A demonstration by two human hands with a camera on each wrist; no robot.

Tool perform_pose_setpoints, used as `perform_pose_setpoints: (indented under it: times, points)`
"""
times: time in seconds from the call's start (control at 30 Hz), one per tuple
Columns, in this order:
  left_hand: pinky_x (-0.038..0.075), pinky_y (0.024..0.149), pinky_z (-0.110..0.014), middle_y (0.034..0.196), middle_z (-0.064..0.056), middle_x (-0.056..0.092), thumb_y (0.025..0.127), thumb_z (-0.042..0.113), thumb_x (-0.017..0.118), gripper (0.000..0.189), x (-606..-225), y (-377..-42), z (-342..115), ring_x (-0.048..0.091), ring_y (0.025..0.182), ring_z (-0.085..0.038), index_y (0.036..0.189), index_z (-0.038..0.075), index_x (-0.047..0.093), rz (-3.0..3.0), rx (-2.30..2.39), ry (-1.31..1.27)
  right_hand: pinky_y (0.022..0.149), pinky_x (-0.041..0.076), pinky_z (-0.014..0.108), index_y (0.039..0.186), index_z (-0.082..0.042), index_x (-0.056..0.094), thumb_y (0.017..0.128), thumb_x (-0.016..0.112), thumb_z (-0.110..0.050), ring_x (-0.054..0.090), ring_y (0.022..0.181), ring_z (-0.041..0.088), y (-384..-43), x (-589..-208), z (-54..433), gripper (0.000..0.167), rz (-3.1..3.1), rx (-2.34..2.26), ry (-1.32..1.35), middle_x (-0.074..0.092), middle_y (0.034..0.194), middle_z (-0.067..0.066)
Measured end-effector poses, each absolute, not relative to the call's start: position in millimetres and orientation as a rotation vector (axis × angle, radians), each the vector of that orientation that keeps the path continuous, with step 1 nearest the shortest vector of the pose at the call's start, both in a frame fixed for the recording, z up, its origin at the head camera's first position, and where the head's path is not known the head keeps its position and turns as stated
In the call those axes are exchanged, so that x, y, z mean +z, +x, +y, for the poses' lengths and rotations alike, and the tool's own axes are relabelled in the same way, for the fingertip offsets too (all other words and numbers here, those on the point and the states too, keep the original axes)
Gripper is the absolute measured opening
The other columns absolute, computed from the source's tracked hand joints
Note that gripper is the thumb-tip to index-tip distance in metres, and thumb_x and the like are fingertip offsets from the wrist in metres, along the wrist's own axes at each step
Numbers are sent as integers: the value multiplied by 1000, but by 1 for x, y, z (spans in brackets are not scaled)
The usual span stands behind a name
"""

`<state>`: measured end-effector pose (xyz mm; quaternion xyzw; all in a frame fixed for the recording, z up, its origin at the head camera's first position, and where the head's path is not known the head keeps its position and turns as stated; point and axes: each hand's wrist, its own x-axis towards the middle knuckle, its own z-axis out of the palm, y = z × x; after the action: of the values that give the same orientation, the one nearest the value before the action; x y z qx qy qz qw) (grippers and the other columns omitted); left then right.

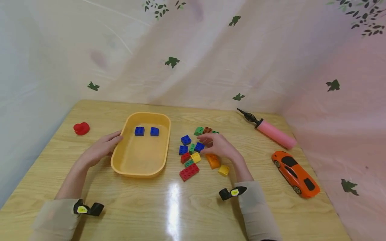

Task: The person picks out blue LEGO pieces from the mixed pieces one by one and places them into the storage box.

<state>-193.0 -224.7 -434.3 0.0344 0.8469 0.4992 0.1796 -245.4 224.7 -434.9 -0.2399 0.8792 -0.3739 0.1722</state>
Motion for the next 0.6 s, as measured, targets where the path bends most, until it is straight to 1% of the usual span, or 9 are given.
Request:
perform_pose_setpoints:
  times: [0.33, 0.47, 0.6]
  points:
    - [61, 94, -41, 166, -25, 31, 113, 40, 35, 63, -431, -194, -224, 58, 131, -37, 165, 8, 19, 2384, 1410, 90, 100, 57, 51, 137, -4, 64, 90, 80, -11, 68, 114, 32, -245, -438, 222, 51, 2543, -986, -673, 71, 129, 17]
    - [60, 96, -42, 166, -24, 32, 113, 40, 35, 63, -431, -193, -224, 57, 131, -36, 165, 9, 19, 2389, 1393, 78, 101, 57, 51, 136, -3, 65, 90, 79, -10, 68, 114, 32, -243, -437, 220, 49, 2548, -973, -653, 71, 128, 17]
    - [60, 97, -44, 166, -25, 32, 113, 40, 34, 63, -432, -193, -224, 58, 131, -38, 165, 8, 18, 2390, 1401, 94, 100, 57, 51, 135, -3, 66, 91, 78, -9, 68, 114, 32, -243, -438, 219, 46, 2557, -967, -643, 71, 128, 17]
